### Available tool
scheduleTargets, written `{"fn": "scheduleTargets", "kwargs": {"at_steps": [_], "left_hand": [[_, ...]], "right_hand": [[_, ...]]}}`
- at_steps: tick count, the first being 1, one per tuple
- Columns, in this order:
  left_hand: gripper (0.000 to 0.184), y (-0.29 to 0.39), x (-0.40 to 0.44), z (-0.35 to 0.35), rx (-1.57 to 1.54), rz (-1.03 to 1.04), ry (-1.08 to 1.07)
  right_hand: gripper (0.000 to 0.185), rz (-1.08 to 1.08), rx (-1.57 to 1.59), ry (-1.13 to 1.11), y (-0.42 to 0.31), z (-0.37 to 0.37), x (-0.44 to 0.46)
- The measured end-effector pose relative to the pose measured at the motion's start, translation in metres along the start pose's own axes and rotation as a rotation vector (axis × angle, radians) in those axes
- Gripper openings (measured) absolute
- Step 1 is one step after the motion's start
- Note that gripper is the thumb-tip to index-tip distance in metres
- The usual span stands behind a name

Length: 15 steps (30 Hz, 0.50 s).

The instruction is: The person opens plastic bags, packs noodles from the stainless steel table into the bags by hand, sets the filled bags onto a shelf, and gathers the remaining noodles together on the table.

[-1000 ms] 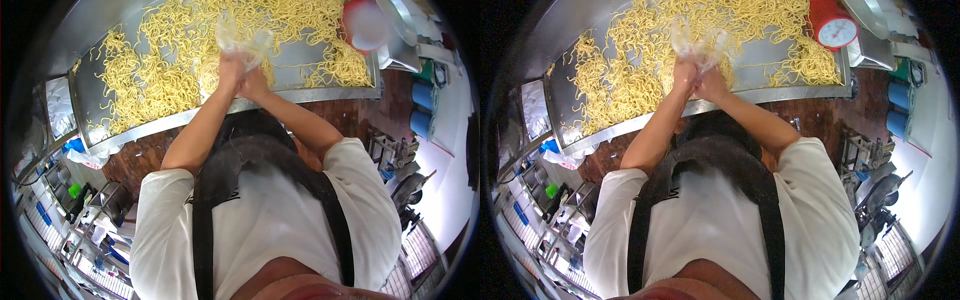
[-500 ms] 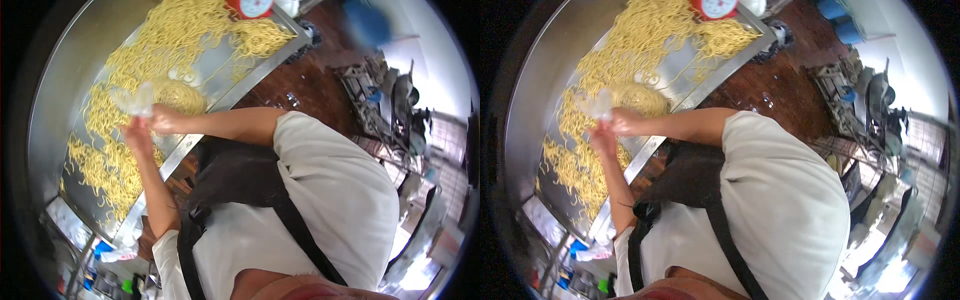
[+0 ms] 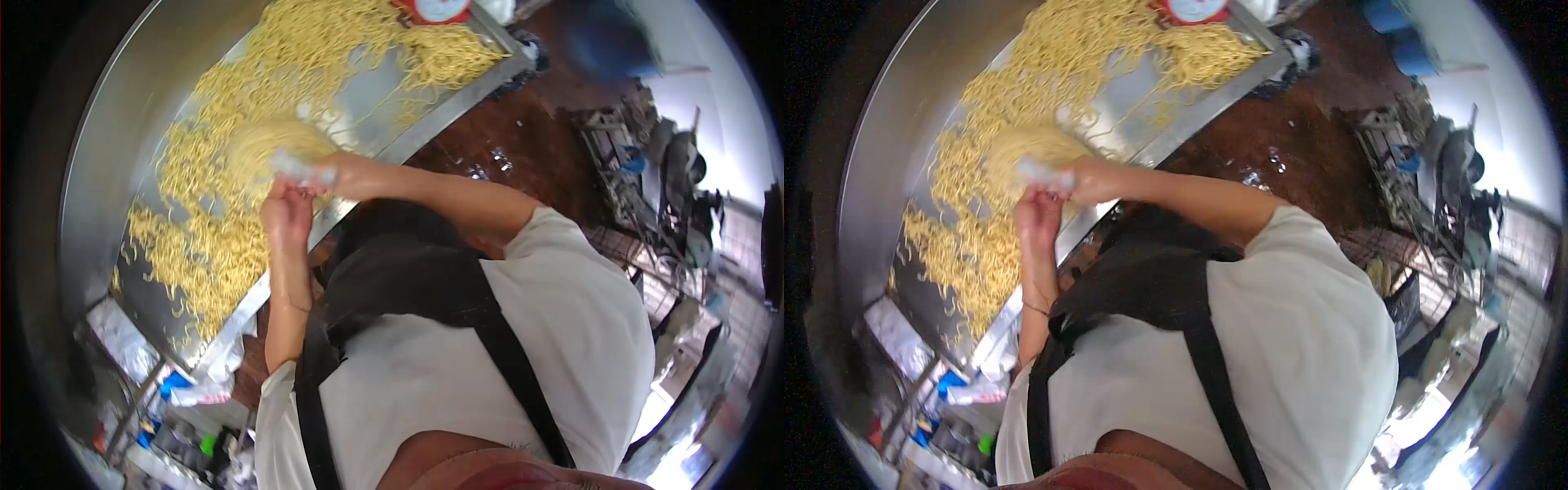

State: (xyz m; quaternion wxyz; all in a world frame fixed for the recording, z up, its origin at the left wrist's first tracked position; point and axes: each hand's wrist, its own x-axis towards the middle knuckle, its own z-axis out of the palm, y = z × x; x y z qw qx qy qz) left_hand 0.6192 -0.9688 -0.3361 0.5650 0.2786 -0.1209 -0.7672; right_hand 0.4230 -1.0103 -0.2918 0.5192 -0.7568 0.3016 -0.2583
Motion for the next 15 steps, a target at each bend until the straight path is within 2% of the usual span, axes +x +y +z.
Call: {"fn": "scheduleTargets", "kwargs": {"at_steps": [1, 3, 5, 6, 9, 15], "left_hand": [[0.018, -0.010, -0.007, -0.002, 0.241, 0.072, 0.239], [0.019, -0.009, -0.011, -0.006, 0.776, 0.106, 0.429], [0.020, 0.001, -0.017, 0.000, 1.333, 0.154, 0.389], [0.018, 0.003, -0.019, 0.000, 1.435, 0.196, 0.374], [0.014, 0.006, -0.022, -0.004, 1.648, 0.275, 0.328], [0.017, 0.008, -0.013, -0.030, 1.665, 0.448, 0.392]], "right_hand": [[0.014, 0.262, 0.206, -0.087, 0.005, 0.000, -0.003], [0.020, 0.550, 0.504, -0.123, 0.023, 0.005, 0.009], [0.018, 0.480, 0.214, -0.228, 0.037, 0.019, 0.035], [0.017, 0.438, 0.062, -0.254, 0.043, 0.021, 0.049], [0.019, 0.176, -0.254, -0.062, 0.053, 0.036, 0.077], [0.011, 0.154, 0.056, 0.260, 0.042, 0.061, 0.090]]}}
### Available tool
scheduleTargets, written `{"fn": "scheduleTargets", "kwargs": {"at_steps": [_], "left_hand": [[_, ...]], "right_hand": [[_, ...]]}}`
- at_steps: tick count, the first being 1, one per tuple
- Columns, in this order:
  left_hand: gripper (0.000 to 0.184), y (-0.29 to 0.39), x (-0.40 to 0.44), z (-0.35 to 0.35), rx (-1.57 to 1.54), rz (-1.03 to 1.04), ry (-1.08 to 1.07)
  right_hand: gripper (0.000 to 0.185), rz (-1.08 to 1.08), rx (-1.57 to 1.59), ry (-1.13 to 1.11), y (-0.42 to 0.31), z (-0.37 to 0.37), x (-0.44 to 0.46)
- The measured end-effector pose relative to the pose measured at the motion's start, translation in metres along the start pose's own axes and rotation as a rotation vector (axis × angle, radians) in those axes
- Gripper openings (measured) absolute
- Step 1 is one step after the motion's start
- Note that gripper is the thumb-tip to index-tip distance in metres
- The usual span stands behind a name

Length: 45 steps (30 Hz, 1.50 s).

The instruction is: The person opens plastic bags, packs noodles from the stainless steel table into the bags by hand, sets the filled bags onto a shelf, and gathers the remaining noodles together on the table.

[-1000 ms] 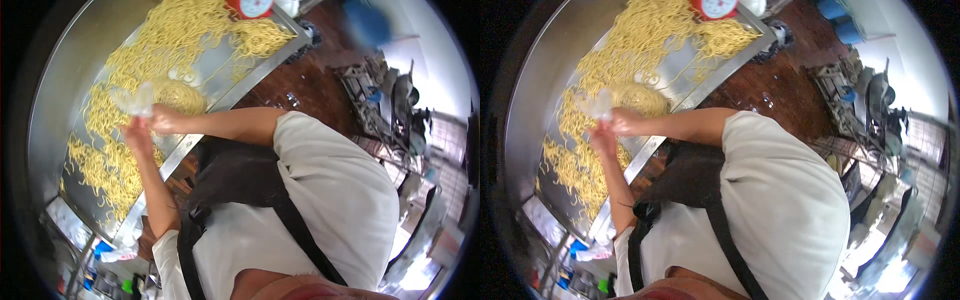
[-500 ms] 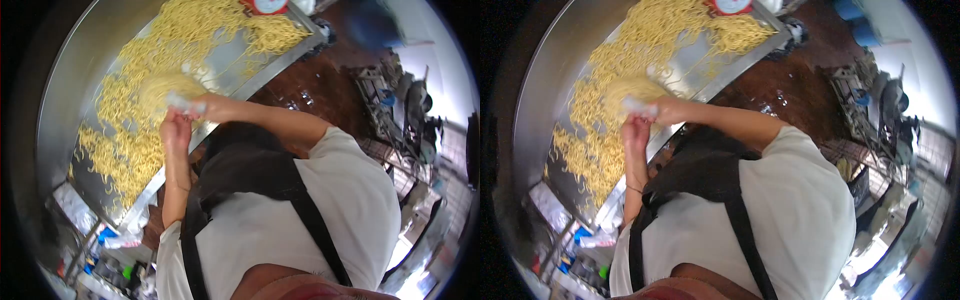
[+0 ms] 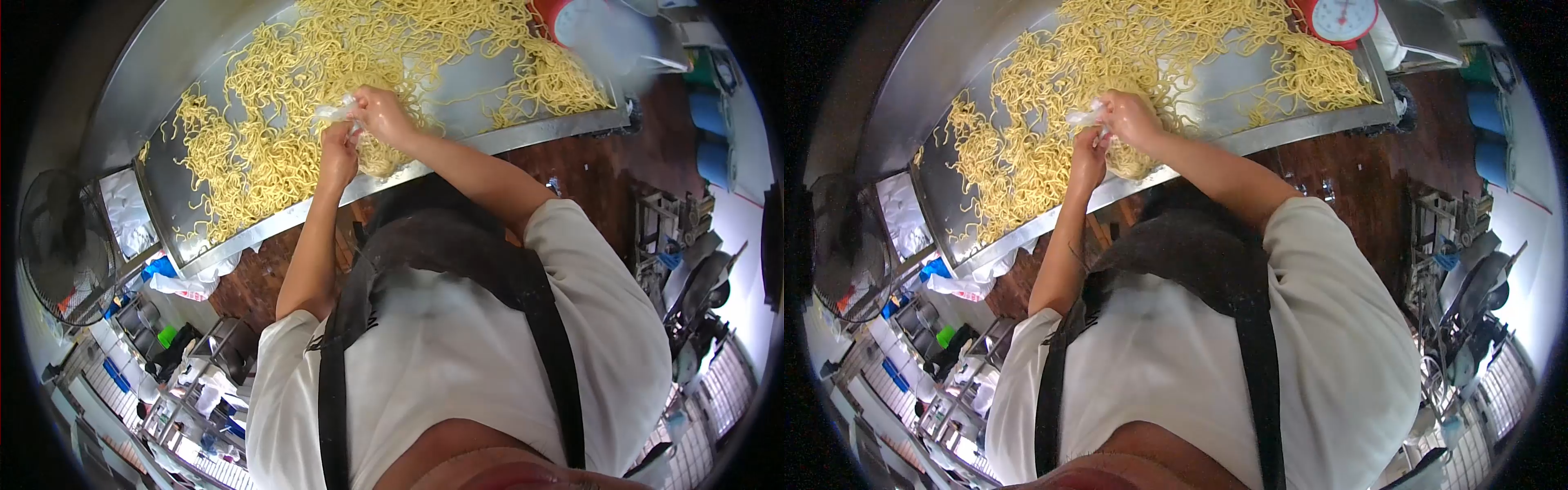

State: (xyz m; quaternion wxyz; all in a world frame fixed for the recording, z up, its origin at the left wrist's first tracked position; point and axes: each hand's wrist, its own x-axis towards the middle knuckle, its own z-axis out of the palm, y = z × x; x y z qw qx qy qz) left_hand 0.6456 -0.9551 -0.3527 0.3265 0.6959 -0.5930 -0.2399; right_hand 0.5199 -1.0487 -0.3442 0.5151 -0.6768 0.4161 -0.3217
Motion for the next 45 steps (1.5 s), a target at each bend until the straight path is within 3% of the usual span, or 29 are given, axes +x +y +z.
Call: {"fn": "scheduleTargets", "kwargs": {"at_steps": [4, 7, 10, 13, 16, 19, 22, 28, 33, 34, 36, 37, 38, 40, 42, 45], "left_hand": [[0.020, -0.020, -0.004, 0.012, -0.009, 0.093, 0.109], [0.020, -0.011, -0.005, 0.013, 0.012, -0.027, 0.105], [0.022, -0.014, -0.004, 0.016, -0.005, -0.055, 0.110], [0.020, -0.026, -0.005, 0.027, -0.066, -0.047, 0.135], [0.017, -0.028, -0.008, 0.030, -0.095, -0.120, 0.168], [0.016, -0.025, -0.009, 0.031, -0.109, -0.164, 0.195], [0.016, -0.020, -0.008, 0.026, -0.050, -0.167, 0.167], [0.016, 0.000, -0.005, 0.026, -0.076, -0.161, 0.212], [0.017, 0.011, -0.004, 0.019, -0.226, -0.396, 0.227], [0.016, 0.013, -0.004, 0.019, -0.214, -0.402, 0.231], [0.015, 0.018, -0.001, 0.020, -0.187, -0.408, 0.232], [0.022, 0.016, 0.001, 0.020, -0.161, -0.278, 0.253], [0.025, 0.015, 0.004, 0.023, -0.165, -0.290, 0.307], [0.033, 0.015, 0.004, 0.030, -0.171, -0.326, 0.408], [0.045, 0.013, 0.007, 0.030, -0.139, -0.238, 0.353], [0.043, 0.019, 0.018, 0.024, -0.134, -0.176, 0.276]], "right_hand": [[0.013, -0.069, 0.075, -0.080, 0.013, 0.003, -0.002], [0.011, -0.526, -0.195, -0.190, 0.029, -0.004, 0.010], [0.009, -0.412, -0.253, -0.208, 0.028, -0.009, 0.014], [0.011, 0.270, 0.107, -0.339, 0.022, -0.009, 0.036], [0.013, 0.078, -0.170, -0.274, 0.012, -0.005, 0.035], [0.013, -0.313, -0.236, -0.194, 0.025, 0.000, 0.021], [0.013, -0.483, -0.235, -0.132, 0.034, 0.000, 0.006], [0.012, 0.016, -0.043, -0.259, 0.026, -0.006, 0.028], [0.008, -0.377, -0.282, -0.419, 0.037, -0.005, 0.027], [0.009, -0.471, -0.310, -0.428, 0.035, -0.008, 0.024], [0.014, -0.454, -0.231, -0.371, 0.031, -0.012, 0.013], [0.015, -0.476, -0.201, -0.340, 0.028, -0.012, 0.010], [0.015, -0.501, -0.171, -0.310, 0.025, -0.012, 0.009], [0.018, -0.319, -0.193, -0.368, 0.016, -0.012, 0.010], [0.023, -0.041, -0.183, -0.431, 0.002, -0.016, 0.014], [0.028, -0.033, -0.174, -0.672, 0.011, -0.027, 0.033]]}}
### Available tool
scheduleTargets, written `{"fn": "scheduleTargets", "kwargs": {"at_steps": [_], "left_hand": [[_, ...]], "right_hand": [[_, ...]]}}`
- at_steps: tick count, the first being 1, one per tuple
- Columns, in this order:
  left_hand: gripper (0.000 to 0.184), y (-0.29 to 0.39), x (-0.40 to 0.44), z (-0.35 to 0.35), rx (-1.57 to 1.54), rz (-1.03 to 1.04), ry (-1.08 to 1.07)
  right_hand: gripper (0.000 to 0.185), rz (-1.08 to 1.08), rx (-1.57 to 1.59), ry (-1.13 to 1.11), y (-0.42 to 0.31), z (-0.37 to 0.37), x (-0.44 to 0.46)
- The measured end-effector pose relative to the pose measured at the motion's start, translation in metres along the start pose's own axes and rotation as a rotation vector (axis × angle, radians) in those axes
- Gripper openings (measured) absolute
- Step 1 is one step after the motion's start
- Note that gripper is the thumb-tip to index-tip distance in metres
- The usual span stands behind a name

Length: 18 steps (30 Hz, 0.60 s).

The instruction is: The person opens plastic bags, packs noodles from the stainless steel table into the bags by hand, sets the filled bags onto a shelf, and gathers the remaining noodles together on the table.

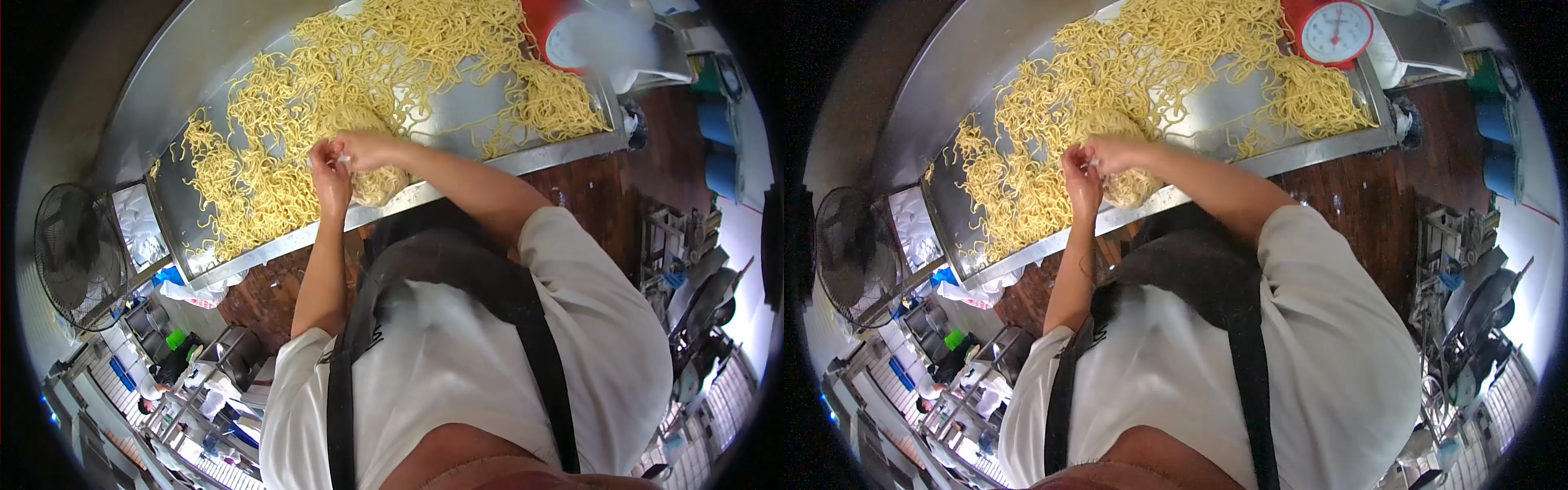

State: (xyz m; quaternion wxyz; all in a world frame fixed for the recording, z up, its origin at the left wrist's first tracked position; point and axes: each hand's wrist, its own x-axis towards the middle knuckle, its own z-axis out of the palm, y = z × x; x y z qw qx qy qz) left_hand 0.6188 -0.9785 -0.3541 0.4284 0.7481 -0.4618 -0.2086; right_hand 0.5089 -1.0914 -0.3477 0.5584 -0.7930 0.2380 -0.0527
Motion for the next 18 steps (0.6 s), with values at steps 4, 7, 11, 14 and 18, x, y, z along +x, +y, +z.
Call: {"fn": "scheduleTargets", "kwargs": {"at_steps": [4, 7, 11, 14, 18], "left_hand": [[0.024, -0.028, 0.026, 0.002, -0.200, -0.064, -0.209], [0.021, -0.031, 0.040, -0.003, -0.218, -0.118, -0.373], [0.015, -0.024, 0.044, -0.014, -0.215, -0.217, -0.489], [0.015, -0.025, 0.041, -0.021, -0.039, 0.271, -0.538], [0.024, -0.065, 0.036, -0.019, -0.074, 0.288, -0.593]], "right_hand": [[0.039, -0.016, -0.047, -0.039, 0.000, -0.003, -0.014], [0.027, -0.283, -0.091, 0.491, 0.024, 0.028, -0.025], [0.018, -0.264, -0.245, 0.677, 0.014, 0.027, -0.041], [0.019, -0.158, -0.386, 0.613, 0.006, 0.031, -0.033], [0.020, -0.306, -0.088, 0.808, -0.026, 0.051, -0.021]]}}
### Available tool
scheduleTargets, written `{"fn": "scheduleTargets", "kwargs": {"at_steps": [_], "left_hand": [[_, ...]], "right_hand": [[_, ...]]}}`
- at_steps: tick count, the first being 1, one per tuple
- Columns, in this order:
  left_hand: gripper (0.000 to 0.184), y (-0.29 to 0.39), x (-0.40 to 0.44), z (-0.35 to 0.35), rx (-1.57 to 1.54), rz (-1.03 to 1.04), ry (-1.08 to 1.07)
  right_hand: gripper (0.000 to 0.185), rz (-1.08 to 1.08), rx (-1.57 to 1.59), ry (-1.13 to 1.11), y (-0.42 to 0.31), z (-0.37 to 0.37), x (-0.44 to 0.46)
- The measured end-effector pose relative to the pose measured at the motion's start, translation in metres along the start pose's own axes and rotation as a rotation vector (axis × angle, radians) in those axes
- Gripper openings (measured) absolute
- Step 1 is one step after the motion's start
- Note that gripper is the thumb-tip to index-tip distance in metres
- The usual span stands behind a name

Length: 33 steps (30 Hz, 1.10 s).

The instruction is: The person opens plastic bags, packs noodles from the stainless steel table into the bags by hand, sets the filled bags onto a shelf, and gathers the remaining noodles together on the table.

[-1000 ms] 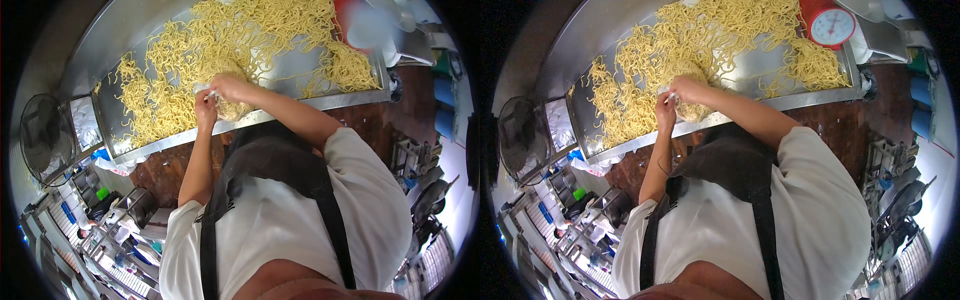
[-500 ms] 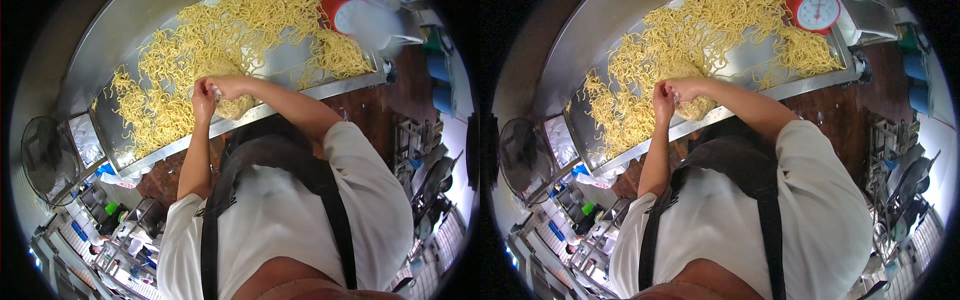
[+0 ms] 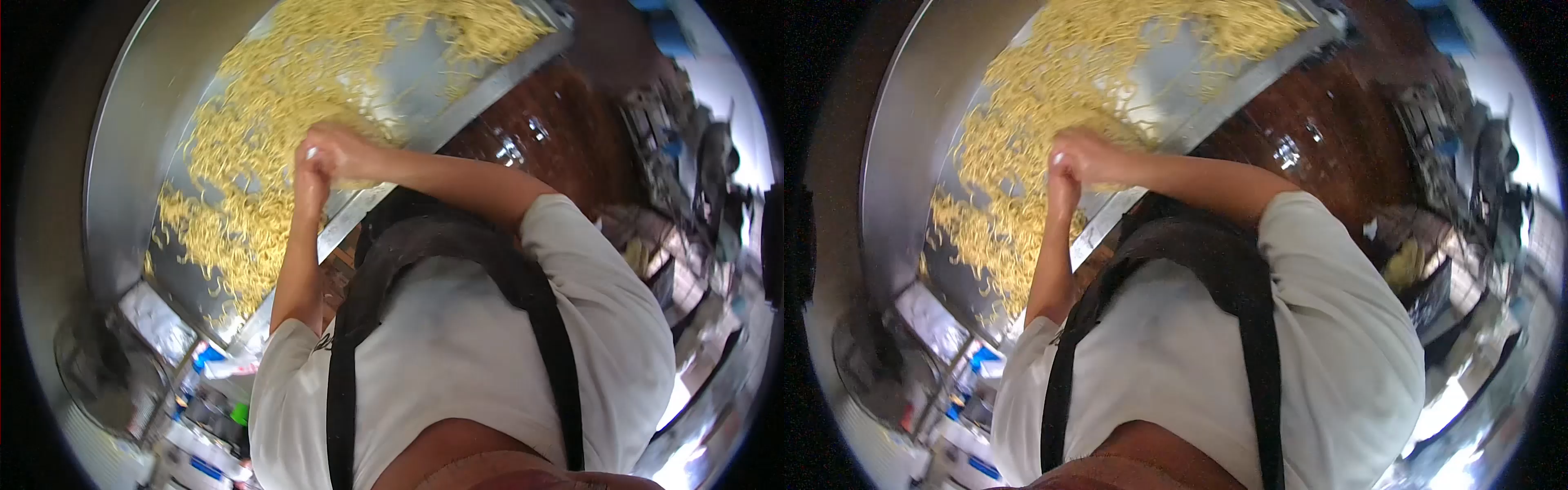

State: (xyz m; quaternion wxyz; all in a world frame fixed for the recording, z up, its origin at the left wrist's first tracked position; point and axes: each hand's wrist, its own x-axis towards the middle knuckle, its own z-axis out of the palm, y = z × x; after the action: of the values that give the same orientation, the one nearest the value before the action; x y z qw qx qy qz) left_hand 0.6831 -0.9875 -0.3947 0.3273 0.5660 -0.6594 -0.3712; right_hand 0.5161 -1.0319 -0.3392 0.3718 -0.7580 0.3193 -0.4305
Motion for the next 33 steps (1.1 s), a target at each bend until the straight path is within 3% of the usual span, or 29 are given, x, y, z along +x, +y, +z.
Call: {"fn": "scheduleTargets", "kwargs": {"at_steps": [3, 4, 5, 6, 7, 9, 11, 14, 21, 23, 27, 33], "left_hand": [[0.036, -0.021, 0.010, 0.000, -0.169, -0.052, -0.062], [0.029, -0.010, 0.015, -0.004, 0.109, 0.121, -0.099], [0.023, 0.000, 0.019, -0.005, -0.040, -0.022, -0.150], [0.017, 0.017, 0.026, 0.004, -0.386, -0.104, -0.103], [0.015, 0.037, 0.035, 0.004, -0.676, -0.352, -0.096], [0.012, 0.122, 0.044, 0.017, -0.810, -0.417, -0.111], [0.013, 0.184, 0.048, 0.039, -0.083, 0.208, -0.180], [0.011, 0.248, 0.057, 0.083, 0.016, 0.342, -0.365], [0.010, 0.371, 0.033, 0.292, 0.006, 0.585, -0.567], [0.009, 0.411, 0.018, 0.349, -0.060, 0.546, -0.688], [0.008, 0.486, -0.025, 0.479, -0.124, 0.668, -0.956], [0.007, 0.632, -0.141, 0.654, -0.352, 0.394, -1.408]], "right_hand": [[0.020, -0.068, 0.118, 0.165, -0.010, 0.004, -0.002], [0.020, -0.057, 0.093, 0.161, -0.012, -0.004, -0.004], [0.020, -0.045, 0.063, 0.163, -0.016, -0.017, -0.007], [0.018, -0.032, 0.074, 0.217, -0.023, -0.030, -0.010], [0.017, -0.021, 0.097, 0.271, -0.034, -0.041, -0.016], [0.018, -0.135, 0.106, 0.314, -0.052, -0.080, -0.028], [0.020, -0.044, 0.063, 0.275, -0.081, -0.142, -0.050], [0.025, 0.152, 0.087, 0.339, -0.117, -0.234, -0.125], [0.020, 0.473, -0.136, 0.805, -0.163, -0.395, -0.415], [0.019, 0.618, -0.203, 0.993, -0.192, -0.414, -0.484], [0.017, 0.779, -0.272, 1.368, -0.262, -0.428, -0.608], [0.017, 1.014, -0.365, 1.860, -0.352, -0.385, -0.687]]}}
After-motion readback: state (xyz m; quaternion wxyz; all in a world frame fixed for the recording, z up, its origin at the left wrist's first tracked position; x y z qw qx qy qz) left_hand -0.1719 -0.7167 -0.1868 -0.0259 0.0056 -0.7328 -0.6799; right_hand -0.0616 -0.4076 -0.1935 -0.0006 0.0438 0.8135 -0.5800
